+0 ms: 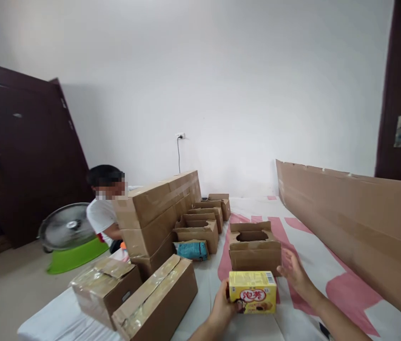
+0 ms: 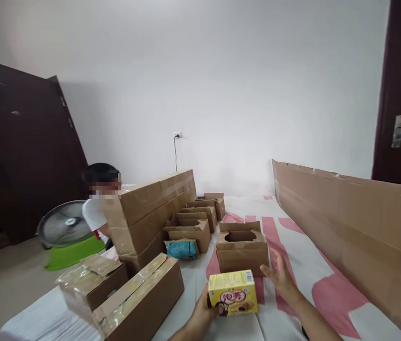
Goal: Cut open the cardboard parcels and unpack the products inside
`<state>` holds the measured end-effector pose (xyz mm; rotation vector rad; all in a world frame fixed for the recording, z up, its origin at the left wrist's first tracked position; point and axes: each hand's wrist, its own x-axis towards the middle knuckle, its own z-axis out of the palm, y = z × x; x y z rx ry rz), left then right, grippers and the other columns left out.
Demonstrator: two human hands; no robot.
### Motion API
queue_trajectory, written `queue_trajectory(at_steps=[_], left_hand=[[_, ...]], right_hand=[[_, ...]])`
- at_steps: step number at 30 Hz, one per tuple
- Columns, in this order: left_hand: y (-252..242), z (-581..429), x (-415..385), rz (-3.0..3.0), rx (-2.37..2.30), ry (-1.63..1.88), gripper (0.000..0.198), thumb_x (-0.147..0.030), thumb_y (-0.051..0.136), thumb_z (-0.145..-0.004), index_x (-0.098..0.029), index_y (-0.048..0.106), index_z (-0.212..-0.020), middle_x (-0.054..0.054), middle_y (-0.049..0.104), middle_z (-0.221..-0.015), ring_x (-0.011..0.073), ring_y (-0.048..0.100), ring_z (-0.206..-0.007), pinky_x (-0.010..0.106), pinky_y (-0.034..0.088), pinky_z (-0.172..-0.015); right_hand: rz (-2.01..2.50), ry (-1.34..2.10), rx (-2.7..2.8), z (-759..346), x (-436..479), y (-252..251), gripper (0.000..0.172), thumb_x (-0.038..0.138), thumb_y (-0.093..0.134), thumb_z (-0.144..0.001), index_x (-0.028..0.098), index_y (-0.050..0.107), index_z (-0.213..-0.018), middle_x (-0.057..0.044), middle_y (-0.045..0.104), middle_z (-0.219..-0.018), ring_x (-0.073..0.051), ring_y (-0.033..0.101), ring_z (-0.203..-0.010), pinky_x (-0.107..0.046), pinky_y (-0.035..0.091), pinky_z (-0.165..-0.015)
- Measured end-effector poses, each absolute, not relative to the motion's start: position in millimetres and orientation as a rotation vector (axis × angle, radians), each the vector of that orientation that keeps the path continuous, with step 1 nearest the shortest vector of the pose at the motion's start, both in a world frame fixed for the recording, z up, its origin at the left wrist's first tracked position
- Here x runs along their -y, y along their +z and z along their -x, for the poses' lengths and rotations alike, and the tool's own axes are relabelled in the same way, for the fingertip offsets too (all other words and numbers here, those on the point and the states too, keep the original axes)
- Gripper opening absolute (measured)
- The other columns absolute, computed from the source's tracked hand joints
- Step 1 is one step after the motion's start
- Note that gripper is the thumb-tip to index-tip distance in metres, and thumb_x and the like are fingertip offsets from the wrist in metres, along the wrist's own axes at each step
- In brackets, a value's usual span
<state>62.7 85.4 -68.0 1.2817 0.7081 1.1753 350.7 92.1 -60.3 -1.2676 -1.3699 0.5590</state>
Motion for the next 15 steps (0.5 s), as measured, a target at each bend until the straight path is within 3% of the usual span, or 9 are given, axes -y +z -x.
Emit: queue_trajectory(at_steps=[3, 7, 10, 13, 15], left_hand=[[-87, -50, -75, -1.271, -0.706, 1.163, 0.077, -0.052, 0.09, -0.045, -0.018, 0.061, -0.107, 0.013, 0.073, -0.101, 0.0354, 0.067, -0.099, 0.047, 0.055, -0.086], [-95, -44, -67, -1.278, -0.737, 1.197, 0.07, -0.047, 0.089, -0.052, -0.02, 0.061, -0.111, 0.011, 0.071, -0.11, 0.0335, 0.065, -0.105, 0.043, 0.053, -0.091], [-94, -45, -66, -1.286, -0.736, 1.209, 0.071, -0.046, 0.088, -0.054, -0.021, 0.06, -0.114, 0.011, 0.069, -0.115, 0.0339, 0.063, -0.109, 0.043, 0.052, -0.092], [-93, -45, -68, -1.306, -0.722, 1.211, 0.073, -0.046, 0.088, -0.053, -0.02, 0.06, -0.115, 0.012, 0.069, -0.116, 0.0344, 0.062, -0.111, 0.043, 0.052, -0.093], [-93, -44, -69, -1.325, -0.71, 1.211, 0.073, -0.048, 0.088, -0.054, -0.019, 0.06, -0.115, 0.013, 0.068, -0.116, 0.0344, 0.062, -0.11, 0.043, 0.052, -0.092]], right_hand=[[1.301, 0.536, 1.323, -359, -106, -67, 0.085, 0.059, 0.066, -0.072, 0.027, 0.03, -0.141, -0.014, 0.034, -0.152, -0.036, 0.032, -0.14, -0.056, 0.033, -0.11], [1.304, 0.483, 1.321, -362, -124, -69, 0.094, 0.058, 0.077, -0.056, 0.026, 0.037, -0.136, -0.012, 0.034, -0.151, -0.036, 0.024, -0.143, -0.054, 0.019, -0.117], [1.31, 0.512, 1.309, -356, -135, -67, 0.084, 0.061, 0.073, -0.058, 0.026, 0.043, -0.127, -0.013, 0.043, -0.142, -0.036, 0.036, -0.137, -0.054, 0.031, -0.112], [1.292, 0.58, 1.332, -345, -142, -65, 0.066, 0.064, 0.068, -0.064, 0.026, 0.048, -0.113, -0.011, 0.059, -0.123, -0.034, 0.057, -0.118, -0.052, 0.048, -0.097], [1.266, 0.628, 1.381, -333, -145, -65, 0.055, 0.061, 0.069, -0.066, 0.025, 0.051, -0.104, -0.01, 0.066, -0.109, -0.032, 0.064, -0.105, -0.049, 0.052, -0.091]])
